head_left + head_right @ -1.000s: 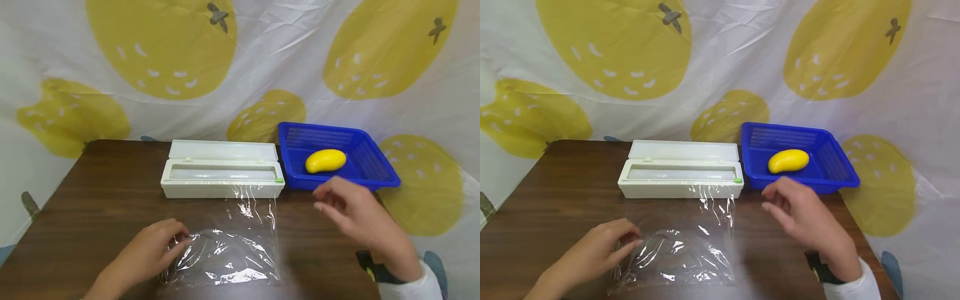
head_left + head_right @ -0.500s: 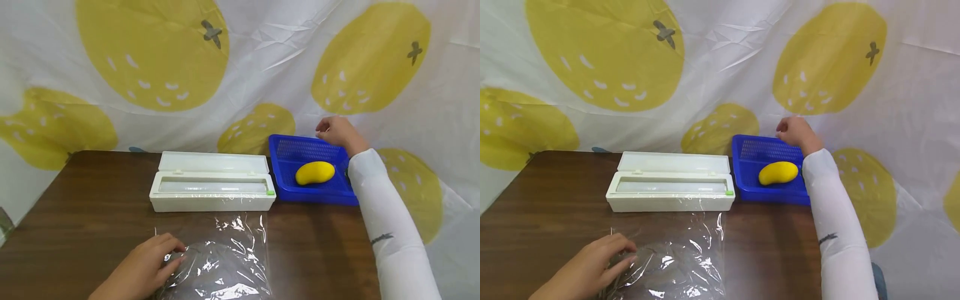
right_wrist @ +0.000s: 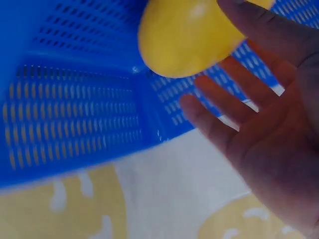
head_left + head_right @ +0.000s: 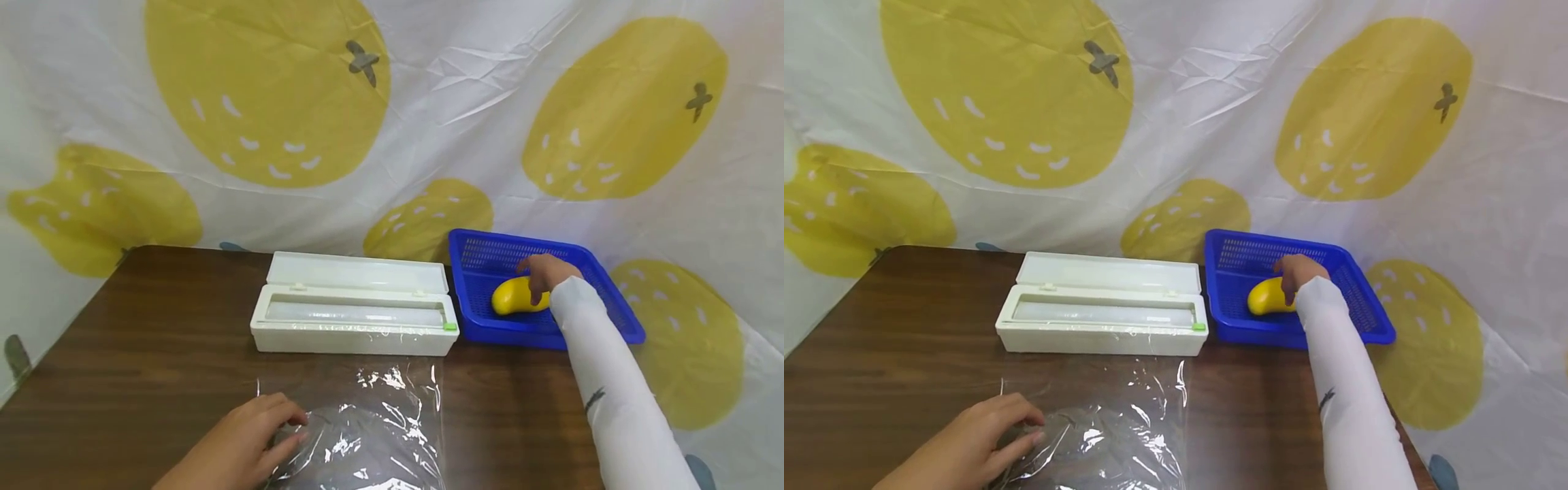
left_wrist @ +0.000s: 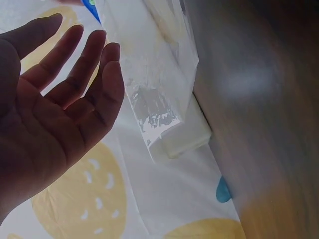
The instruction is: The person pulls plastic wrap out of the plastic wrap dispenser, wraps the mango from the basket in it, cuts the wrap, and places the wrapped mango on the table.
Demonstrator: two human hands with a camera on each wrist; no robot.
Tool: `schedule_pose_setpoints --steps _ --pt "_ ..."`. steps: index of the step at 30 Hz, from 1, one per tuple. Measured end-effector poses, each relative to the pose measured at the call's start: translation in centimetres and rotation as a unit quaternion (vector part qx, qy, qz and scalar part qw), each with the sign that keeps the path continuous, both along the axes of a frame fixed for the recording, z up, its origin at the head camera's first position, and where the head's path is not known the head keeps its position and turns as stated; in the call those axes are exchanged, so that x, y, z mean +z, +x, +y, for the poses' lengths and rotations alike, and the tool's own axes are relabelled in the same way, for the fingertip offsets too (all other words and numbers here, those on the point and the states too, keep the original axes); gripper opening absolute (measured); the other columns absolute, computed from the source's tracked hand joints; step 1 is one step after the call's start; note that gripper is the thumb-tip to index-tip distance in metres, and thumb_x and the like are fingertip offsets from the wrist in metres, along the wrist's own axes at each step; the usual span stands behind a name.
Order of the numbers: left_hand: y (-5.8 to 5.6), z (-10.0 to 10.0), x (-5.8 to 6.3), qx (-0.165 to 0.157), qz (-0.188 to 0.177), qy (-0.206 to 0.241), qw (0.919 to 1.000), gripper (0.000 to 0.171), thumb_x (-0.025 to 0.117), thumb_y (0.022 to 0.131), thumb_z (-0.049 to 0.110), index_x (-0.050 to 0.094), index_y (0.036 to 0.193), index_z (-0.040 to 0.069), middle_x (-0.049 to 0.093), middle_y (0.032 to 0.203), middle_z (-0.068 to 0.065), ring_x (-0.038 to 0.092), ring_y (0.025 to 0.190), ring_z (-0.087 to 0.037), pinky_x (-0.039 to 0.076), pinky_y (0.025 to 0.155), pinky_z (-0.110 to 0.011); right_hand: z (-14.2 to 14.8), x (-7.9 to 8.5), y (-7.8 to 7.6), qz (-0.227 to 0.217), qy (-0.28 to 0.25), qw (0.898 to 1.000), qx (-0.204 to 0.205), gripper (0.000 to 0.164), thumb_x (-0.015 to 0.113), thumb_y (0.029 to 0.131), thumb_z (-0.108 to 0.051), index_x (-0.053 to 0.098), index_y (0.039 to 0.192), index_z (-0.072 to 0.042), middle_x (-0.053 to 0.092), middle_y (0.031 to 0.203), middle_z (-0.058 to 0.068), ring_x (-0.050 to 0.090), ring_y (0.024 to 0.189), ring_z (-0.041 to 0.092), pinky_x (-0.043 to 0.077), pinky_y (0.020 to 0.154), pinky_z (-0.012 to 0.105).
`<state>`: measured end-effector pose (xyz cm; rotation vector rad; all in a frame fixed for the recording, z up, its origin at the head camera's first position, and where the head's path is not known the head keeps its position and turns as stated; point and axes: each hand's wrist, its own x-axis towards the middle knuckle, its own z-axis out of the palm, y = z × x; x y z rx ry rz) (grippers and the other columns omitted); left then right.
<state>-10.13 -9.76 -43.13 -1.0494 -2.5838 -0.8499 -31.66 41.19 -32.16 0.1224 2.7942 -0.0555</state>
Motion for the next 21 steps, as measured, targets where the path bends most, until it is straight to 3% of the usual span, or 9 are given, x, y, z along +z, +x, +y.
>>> schedule_pose_setpoints --steps 4,8,16,21 --pt "0.1 0.1 0.5 0.009 -0.047 -0.019 0.9987 0.009 0.072 0.088 0.021 0.072 0.096 0.019 0.065 0.092 0.013 0.059 0.083 -0.008 0.056 0.070 -0.037 0.1 -0.2 0.2 0.006 0.016 1.000 0.019 0.065 0.082 0.074 -0.003 0.058 0.135 -0.001 0.053 0.139 0.031 0.048 0.121 0.049 0.047 0.093 0.067" --pt "0.1 0.2 0.8 0.009 -0.078 -0.030 0.9964 0.011 0.070 0.090 0.024 0.072 0.099 0.018 0.067 0.094 0.012 0.059 0.085 -0.007 0.057 0.072 -0.038 0.3 0.0 0.5 0.006 0.022 1.000 0.012 0.066 0.084 0.074 -0.009 0.058 0.135 0.002 0.053 0.139 0.032 0.048 0.121 0.049 0.045 0.095 0.068" --pt "-0.1 0.3 0.9 0.001 -0.082 -0.025 0.9963 0.012 0.070 0.090 0.023 0.072 0.100 0.017 0.068 0.096 0.010 0.060 0.085 -0.007 0.057 0.073 -0.038 0.5 0.6 1.3 0.006 0.042 0.999 0.008 0.070 0.082 0.076 -0.023 0.056 0.134 0.006 0.053 0.138 0.033 0.050 0.119 0.049 0.045 0.095 0.068" --pt "-0.4 0.4 0.8 -0.001 -0.059 -0.022 0.9980 0.012 0.071 0.089 0.023 0.072 0.099 0.017 0.068 0.094 0.011 0.061 0.085 -0.006 0.057 0.073 -0.038 0.8 1.0 1.5 0.007 0.050 0.999 0.014 0.063 0.079 0.076 -0.032 0.063 0.121 0.008 0.063 0.123 0.031 0.059 0.099 0.040 0.052 0.086 0.063"
